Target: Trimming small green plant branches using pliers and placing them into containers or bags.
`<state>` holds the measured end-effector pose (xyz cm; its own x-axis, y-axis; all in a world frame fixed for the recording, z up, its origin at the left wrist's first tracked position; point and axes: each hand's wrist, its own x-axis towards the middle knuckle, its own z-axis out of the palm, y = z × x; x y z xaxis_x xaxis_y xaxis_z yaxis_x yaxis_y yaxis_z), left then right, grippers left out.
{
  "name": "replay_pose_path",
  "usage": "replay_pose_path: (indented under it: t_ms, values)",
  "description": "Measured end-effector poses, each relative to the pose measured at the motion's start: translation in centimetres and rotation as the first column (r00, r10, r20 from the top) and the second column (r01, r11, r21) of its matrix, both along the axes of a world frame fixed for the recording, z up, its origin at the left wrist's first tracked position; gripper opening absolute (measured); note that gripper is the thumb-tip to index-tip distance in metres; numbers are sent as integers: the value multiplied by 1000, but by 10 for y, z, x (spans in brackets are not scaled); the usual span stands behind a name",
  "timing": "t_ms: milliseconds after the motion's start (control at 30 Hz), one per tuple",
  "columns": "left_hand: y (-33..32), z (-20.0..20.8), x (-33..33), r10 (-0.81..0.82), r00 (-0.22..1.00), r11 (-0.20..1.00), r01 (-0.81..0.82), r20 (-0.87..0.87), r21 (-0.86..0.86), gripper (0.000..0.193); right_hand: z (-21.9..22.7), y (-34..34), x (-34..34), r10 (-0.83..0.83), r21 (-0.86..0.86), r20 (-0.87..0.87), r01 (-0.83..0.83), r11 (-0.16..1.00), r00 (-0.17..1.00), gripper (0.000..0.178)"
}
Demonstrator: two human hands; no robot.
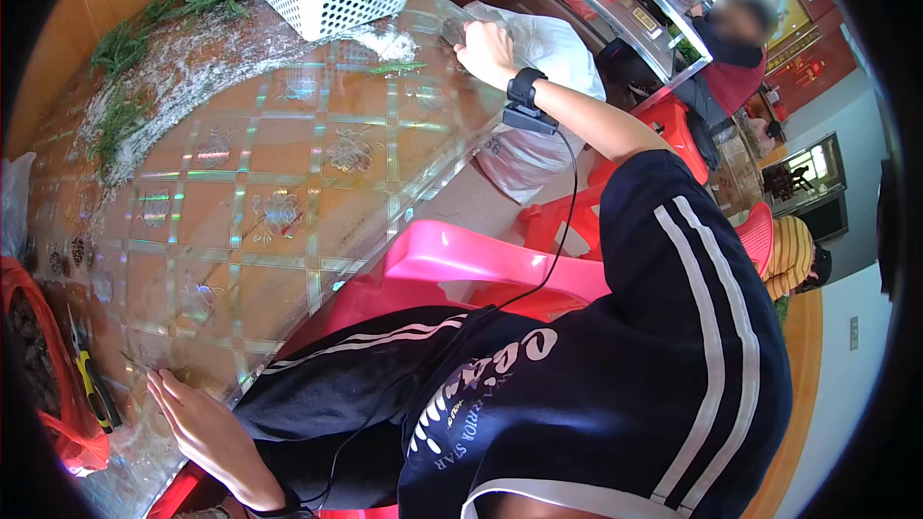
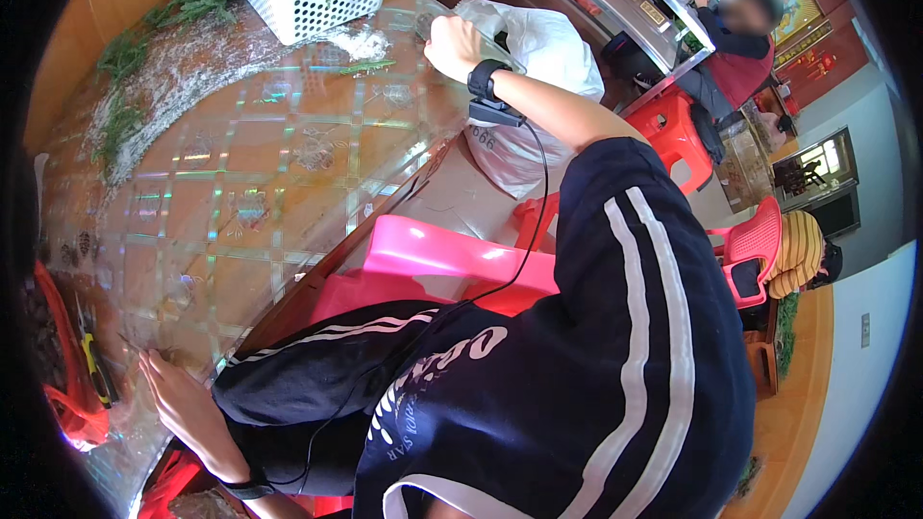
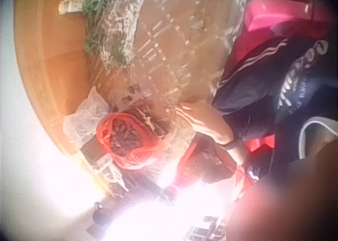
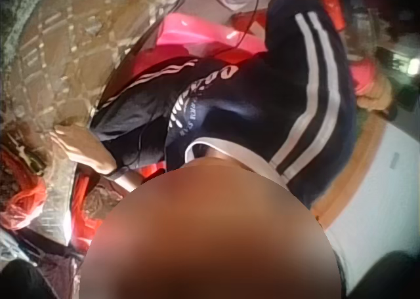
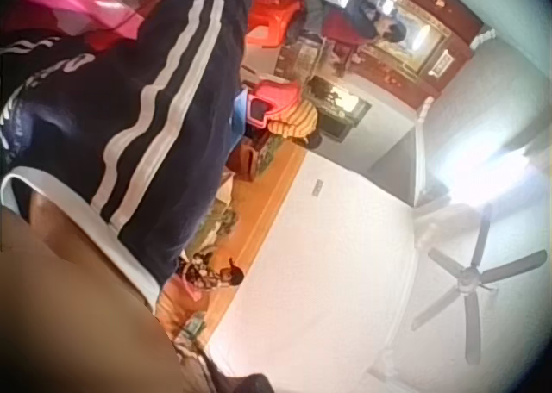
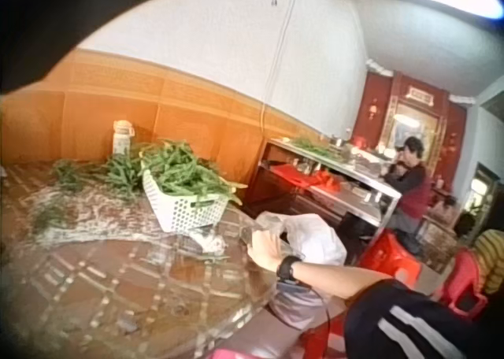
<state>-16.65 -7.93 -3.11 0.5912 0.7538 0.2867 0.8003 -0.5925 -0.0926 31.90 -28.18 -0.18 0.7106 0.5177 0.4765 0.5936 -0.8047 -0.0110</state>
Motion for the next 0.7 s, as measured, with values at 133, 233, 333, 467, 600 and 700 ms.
replay_pose_path:
  t_ms: [133,233,333,467,600,700]
  values:
    - [1,-1,-1,-4,1000,1000,4,-9,12,31,6,17,-9,16,-65,-60,-20,998,998,21]
    - [0,-2,-2,-13,1000,1000,13,-9,16,32,6,29,-15,28,-84,-92,-36,996,995,24]
    - [0,-1,-3,-20,1000,1000,20,-3,15,32,6,38,-20,51,-60,-98,-58,997,994,25]
    - [0,-3,-2,-4,1000,1000,4,10,-18,32,9,39,-22,62,16,-134,-61,998,989,18]
    - [1,3,-2,-23,1000,1000,23,-3,-6,32,13,28,-9,15,22,-149,-11,1000,989,29]
    - [1,3,-3,-26,999,1000,26,-26,0,34,18,21,4,13,52,-125,-6,999,992,31]
